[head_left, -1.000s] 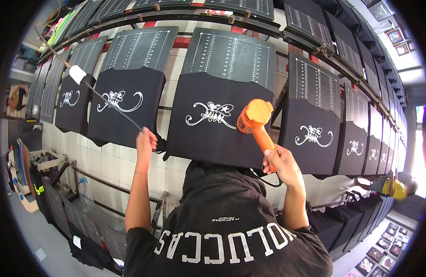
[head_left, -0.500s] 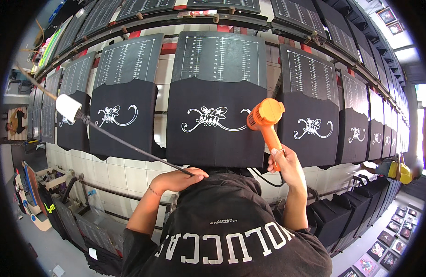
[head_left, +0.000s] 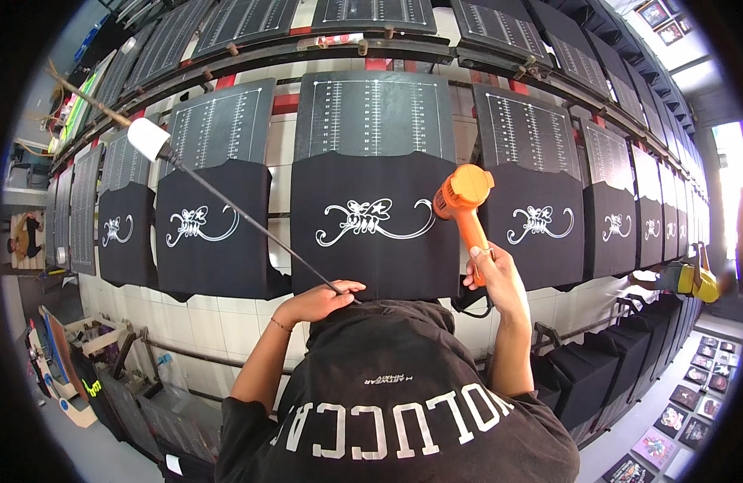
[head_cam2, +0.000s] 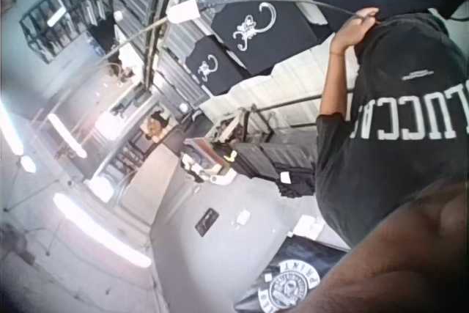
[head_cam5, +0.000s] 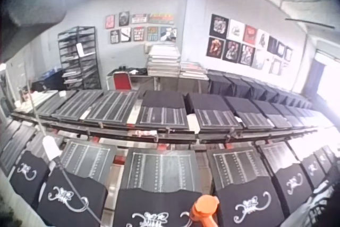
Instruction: The person uses a heat gun to dry ink on printed t-shirts and then unplugs electrical cords in a printing shop.
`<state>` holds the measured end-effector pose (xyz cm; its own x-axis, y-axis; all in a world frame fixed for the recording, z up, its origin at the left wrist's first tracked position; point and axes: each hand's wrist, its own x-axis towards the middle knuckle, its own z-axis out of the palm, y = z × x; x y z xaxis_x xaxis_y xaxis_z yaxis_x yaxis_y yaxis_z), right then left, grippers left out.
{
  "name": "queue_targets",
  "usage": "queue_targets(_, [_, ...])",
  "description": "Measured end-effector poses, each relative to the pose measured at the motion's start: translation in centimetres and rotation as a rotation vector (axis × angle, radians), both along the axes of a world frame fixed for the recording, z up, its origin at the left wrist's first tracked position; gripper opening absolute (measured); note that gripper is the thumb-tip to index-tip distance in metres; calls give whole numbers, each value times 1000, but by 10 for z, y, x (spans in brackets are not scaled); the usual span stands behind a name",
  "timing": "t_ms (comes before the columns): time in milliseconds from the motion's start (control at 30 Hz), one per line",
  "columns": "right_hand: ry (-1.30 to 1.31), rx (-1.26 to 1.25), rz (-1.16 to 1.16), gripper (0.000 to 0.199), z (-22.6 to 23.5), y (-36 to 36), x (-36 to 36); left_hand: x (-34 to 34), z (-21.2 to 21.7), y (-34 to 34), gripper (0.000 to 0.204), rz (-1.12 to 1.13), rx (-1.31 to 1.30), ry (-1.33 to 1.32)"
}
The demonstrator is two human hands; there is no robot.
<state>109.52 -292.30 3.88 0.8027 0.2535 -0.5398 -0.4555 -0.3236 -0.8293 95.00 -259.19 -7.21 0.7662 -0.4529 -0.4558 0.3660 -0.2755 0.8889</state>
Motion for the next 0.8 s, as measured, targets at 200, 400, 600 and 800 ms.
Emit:
queue_targets(200, [16, 64, -80, 30, -2, 15, 4, 18, -41, 37, 41, 281, 664, -546])
queue_targets(400, [15, 81, -90, 30, -6, 34, 3, 74, -96, 34, 58, 509, 962, -838])
queue_targets(600, [24, 44, -78, 30, 3, 49, 2, 98, -101, 23, 64, 392, 1088, -758])
queue_targets(800, [26, 19, -59, 32, 4, 52, -1, 85, -99, 13, 65, 342, 1048, -793])
